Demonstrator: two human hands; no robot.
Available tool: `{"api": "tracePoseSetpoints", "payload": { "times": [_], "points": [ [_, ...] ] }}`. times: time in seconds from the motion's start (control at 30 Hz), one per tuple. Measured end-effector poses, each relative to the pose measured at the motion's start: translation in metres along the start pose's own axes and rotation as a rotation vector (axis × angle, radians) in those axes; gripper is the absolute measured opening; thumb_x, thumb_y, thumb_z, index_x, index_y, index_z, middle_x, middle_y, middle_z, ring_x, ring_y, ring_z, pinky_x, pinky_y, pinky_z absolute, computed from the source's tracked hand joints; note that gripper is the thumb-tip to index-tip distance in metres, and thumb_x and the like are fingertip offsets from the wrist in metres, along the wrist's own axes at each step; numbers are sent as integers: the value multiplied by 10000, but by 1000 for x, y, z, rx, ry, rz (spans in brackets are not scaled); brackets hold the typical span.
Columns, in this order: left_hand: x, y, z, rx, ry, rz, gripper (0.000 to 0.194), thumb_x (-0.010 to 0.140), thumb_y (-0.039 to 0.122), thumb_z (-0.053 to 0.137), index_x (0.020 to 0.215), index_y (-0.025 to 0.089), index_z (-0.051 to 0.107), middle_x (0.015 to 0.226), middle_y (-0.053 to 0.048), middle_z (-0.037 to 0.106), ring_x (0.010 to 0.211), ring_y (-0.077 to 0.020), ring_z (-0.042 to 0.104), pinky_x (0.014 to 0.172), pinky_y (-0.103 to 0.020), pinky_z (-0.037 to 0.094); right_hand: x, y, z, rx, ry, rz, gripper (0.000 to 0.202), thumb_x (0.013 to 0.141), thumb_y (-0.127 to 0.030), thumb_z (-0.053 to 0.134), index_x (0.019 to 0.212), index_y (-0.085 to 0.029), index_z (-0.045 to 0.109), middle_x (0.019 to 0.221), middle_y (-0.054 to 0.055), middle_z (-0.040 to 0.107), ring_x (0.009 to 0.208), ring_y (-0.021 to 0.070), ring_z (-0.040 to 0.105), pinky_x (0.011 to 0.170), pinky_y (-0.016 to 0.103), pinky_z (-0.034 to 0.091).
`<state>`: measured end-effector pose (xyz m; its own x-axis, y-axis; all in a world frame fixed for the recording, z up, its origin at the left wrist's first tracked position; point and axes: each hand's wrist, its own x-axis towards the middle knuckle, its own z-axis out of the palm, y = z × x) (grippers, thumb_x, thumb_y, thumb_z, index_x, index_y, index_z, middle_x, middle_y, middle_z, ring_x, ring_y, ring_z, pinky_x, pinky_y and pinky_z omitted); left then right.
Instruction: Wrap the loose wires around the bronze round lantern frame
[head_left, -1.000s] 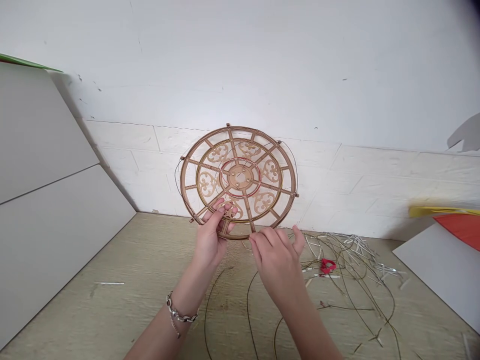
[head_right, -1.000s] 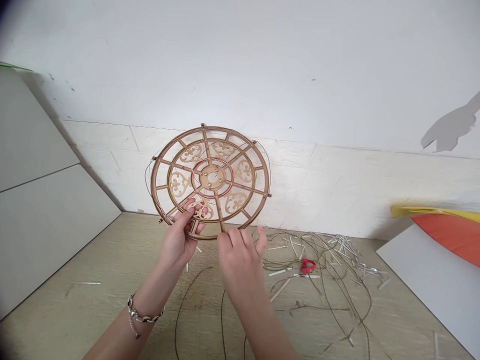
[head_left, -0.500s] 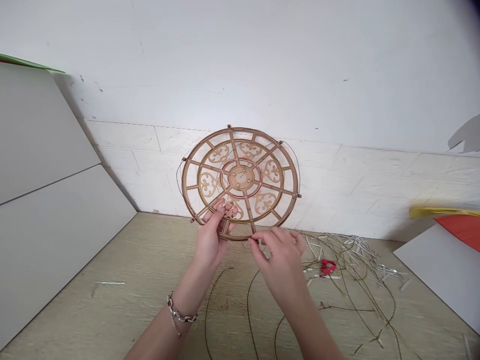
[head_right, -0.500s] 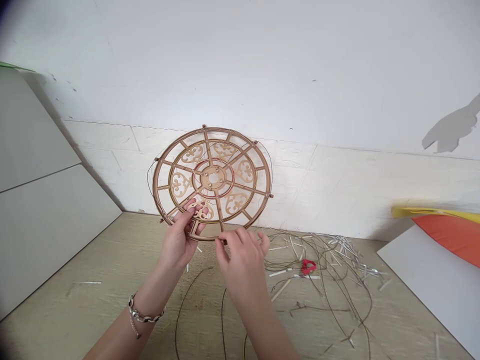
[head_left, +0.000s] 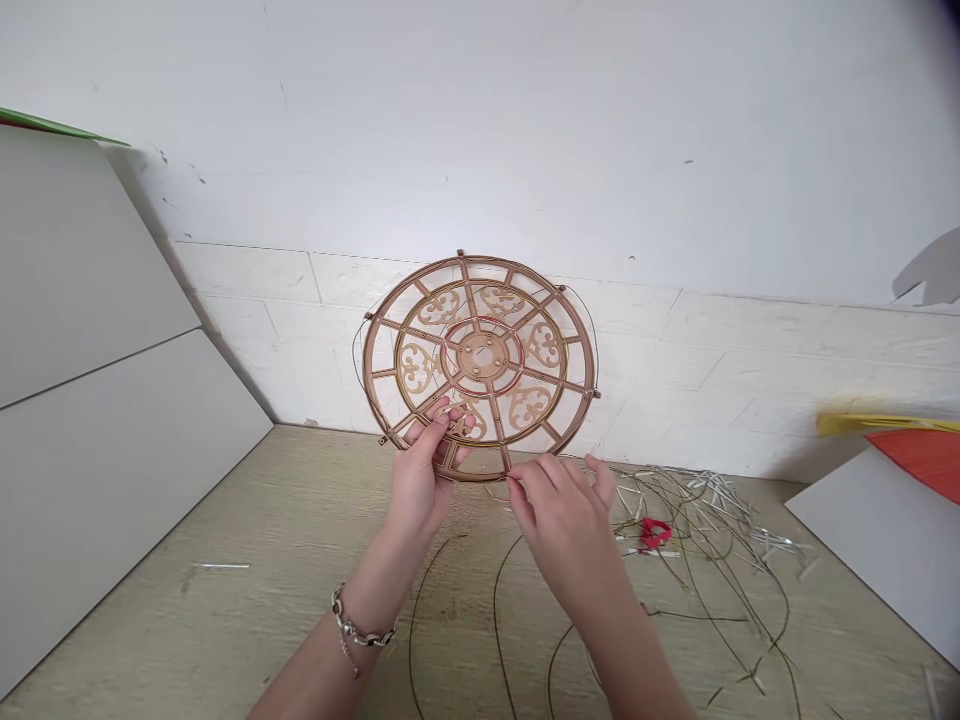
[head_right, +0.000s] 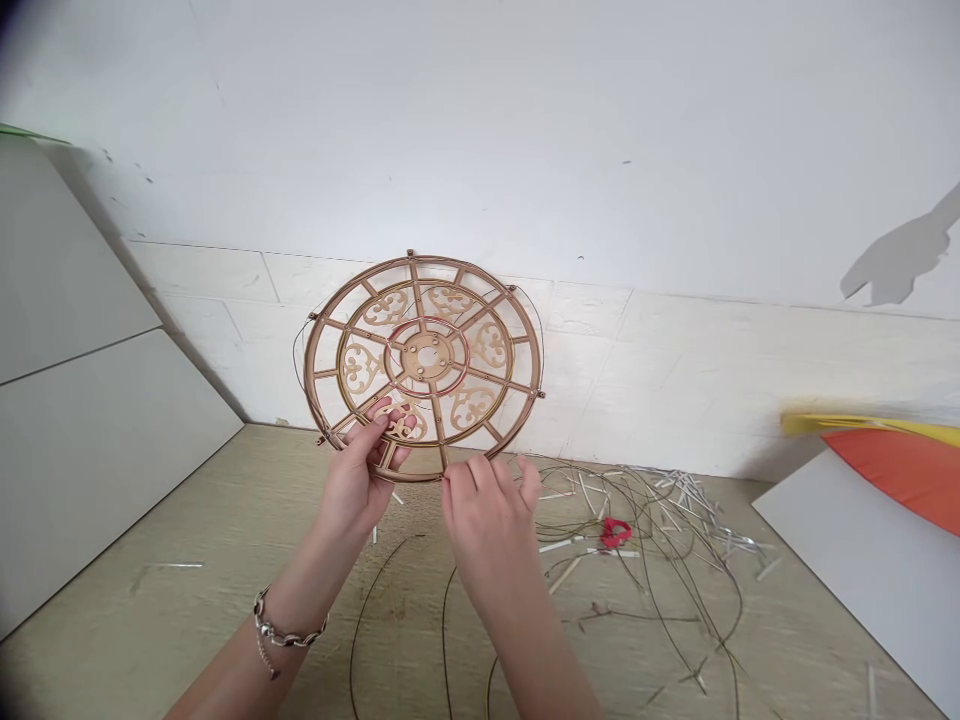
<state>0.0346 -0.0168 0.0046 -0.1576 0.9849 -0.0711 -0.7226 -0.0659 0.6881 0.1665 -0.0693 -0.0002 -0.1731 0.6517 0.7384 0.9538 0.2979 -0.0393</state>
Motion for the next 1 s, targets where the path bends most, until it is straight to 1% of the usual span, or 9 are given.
{"api": "tracePoseSetpoints", "payload": {
  "times": [0.17,0.3,0.4,0.57,0.7,0.83,1.0],
  "points": [
    [0,0,0,-1,-9,8,280,685,188,656,963,187,622,911,-27,653,780,-131,642,492,-158,512,0,0,0,-11,26,-12,191,857,-166,436,708,-196,552,669,-26,563,682,116,505,944,376,184],
    [0,0,0,-6,7,-11,280,690,181,649,969,181,622,919,-41,657,784,-133,645,531,-168,525,1,0,-2,10,9,-8,191,854,-167,442,701,-197,552,668,-29,563,688,116,506,948,384,181],
    [-1,0,0,-3,12,-18,282,692,181,647,972,183,622,917,-42,656,789,-135,645,530,-167,525,1,0,-3,16,-2,2,194,848,-172,449,687,-198,554,659,-28,559,690,119,504,948,385,183],
    [-2,-1,0,-23,17,-31,263,695,171,644,957,189,628,894,-26,654,773,-127,644,534,-177,531,1,1,-5,11,6,2,205,843,-176,452,674,-198,566,635,-27,549,681,118,504,958,384,177],
    [-2,-1,1,-26,21,-31,256,695,168,644,950,185,630,894,-31,657,775,-127,643,541,-176,531,0,0,-3,5,30,25,211,841,-183,456,671,-201,579,623,-25,545,673,117,504,962,383,171],
    [-2,-1,1,-13,27,-30,256,694,174,645,949,184,630,896,-29,659,771,-129,644,497,-163,519,0,0,-2,29,12,45,221,853,-192,435,688,-207,581,634,-26,553,668,115,502,962,386,168],
    [-3,-1,2,-6,26,-30,265,689,176,649,954,177,630,889,-34,664,772,-136,648,495,-161,518,1,1,-5,70,-12,46,242,864,-197,420,680,-204,578,638,-20,557,676,120,502,959,387,156]
  ]
}}
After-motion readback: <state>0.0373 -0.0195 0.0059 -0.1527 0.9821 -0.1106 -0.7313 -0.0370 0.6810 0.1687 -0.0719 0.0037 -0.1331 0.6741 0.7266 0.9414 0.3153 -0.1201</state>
